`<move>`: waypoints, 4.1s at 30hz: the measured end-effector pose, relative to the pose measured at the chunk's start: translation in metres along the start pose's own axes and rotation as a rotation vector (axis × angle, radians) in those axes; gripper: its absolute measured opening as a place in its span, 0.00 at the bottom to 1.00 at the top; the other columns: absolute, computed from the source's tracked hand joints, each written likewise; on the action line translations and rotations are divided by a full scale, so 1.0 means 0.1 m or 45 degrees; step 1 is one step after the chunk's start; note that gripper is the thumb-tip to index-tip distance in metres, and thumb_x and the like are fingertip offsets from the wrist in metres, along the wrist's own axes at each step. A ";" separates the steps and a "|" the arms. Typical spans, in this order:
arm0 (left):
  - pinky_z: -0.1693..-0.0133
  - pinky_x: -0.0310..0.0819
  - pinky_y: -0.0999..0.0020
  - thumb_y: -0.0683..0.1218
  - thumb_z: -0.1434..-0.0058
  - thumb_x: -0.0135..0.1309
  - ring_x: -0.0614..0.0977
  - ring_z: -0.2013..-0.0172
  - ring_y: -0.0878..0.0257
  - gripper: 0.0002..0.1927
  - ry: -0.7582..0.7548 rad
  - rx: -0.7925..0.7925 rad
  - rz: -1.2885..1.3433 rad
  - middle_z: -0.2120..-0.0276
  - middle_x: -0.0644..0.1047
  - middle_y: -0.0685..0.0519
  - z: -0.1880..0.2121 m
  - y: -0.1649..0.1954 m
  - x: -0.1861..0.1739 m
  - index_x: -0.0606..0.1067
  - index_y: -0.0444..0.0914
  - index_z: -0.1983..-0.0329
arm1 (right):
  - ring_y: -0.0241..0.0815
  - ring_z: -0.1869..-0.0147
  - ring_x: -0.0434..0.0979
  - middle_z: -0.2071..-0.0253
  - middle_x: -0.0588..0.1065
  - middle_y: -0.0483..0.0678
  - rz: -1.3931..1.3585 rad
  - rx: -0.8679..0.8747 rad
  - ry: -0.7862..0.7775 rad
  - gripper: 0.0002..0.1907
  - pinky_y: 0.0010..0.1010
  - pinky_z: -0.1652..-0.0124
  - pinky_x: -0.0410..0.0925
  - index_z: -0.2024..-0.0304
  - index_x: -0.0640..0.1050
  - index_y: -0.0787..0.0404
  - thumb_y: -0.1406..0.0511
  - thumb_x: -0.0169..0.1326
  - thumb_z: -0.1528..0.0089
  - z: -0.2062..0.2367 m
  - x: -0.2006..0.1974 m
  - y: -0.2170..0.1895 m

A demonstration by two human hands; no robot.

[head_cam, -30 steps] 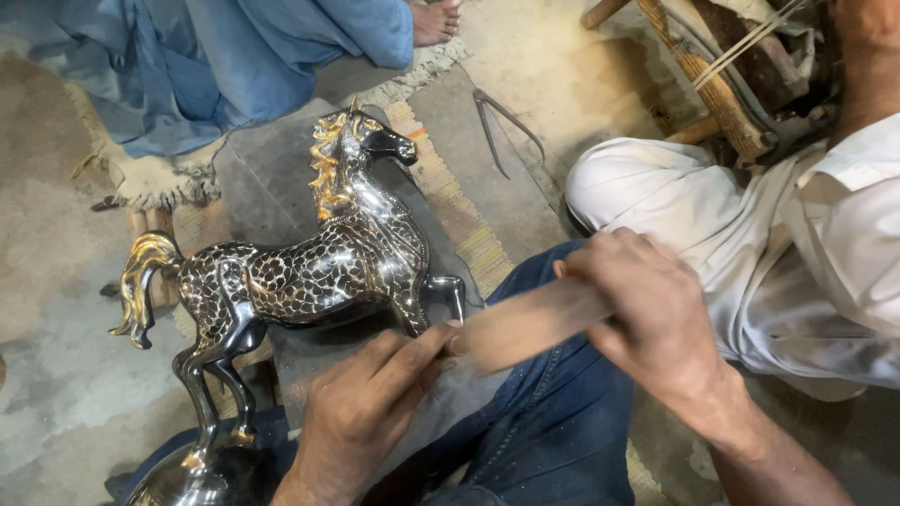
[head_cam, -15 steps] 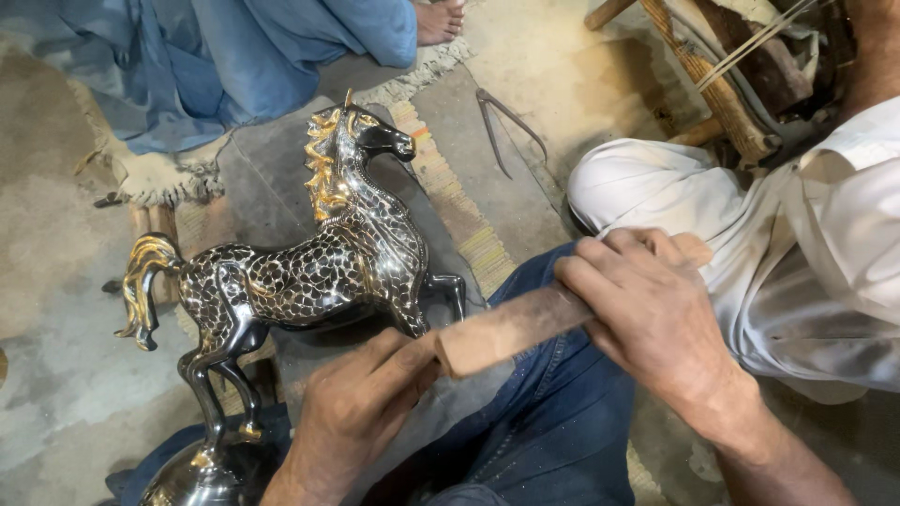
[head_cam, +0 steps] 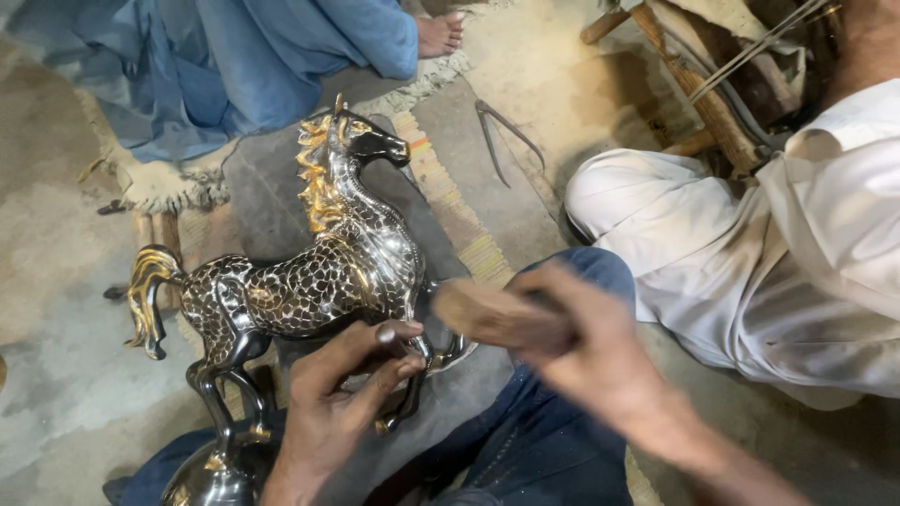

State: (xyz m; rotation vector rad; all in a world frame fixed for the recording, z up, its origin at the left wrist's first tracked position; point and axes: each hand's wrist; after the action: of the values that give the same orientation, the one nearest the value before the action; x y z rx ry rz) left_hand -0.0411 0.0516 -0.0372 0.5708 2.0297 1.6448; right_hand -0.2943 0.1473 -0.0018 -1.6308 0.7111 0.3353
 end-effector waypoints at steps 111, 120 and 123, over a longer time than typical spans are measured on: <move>0.51 0.81 0.64 0.35 0.36 0.53 0.86 0.55 0.53 0.12 0.903 -0.245 -0.316 0.58 0.83 0.38 0.66 0.18 -0.37 0.77 0.28 0.50 | 0.32 0.56 0.79 0.61 0.82 0.48 -0.335 0.209 -0.480 0.25 0.29 0.55 0.72 0.45 0.77 0.63 0.60 0.65 0.42 -0.43 0.49 -0.21; 0.56 0.83 0.69 0.35 0.44 0.63 0.88 0.59 0.62 0.16 0.628 -0.146 -0.242 0.57 0.86 0.48 0.05 0.41 0.46 0.81 0.34 0.52 | 0.50 0.65 0.84 0.69 0.80 0.58 0.123 0.428 -0.205 0.27 0.40 0.66 0.72 0.48 0.76 0.60 0.56 0.66 0.46 -0.41 0.03 -0.14; 0.55 0.86 0.70 0.38 0.43 0.65 0.90 0.58 0.64 0.13 0.591 -0.212 -0.267 0.59 0.87 0.50 0.01 0.37 0.57 0.82 0.36 0.54 | 0.52 0.58 0.85 0.64 0.81 0.57 0.155 0.200 -0.187 0.25 0.40 0.64 0.73 0.49 0.76 0.62 0.61 0.66 0.47 -0.36 -0.10 -0.07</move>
State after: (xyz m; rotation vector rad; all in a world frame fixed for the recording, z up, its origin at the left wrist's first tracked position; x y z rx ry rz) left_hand -0.0851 0.0925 -0.0066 -0.0945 2.1384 1.9182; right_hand -0.3043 0.1156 0.0165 -1.4030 0.7081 0.4704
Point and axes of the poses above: each hand's wrist, its own z-axis away from the middle knuckle, its own x-axis out of the palm, y = z × x
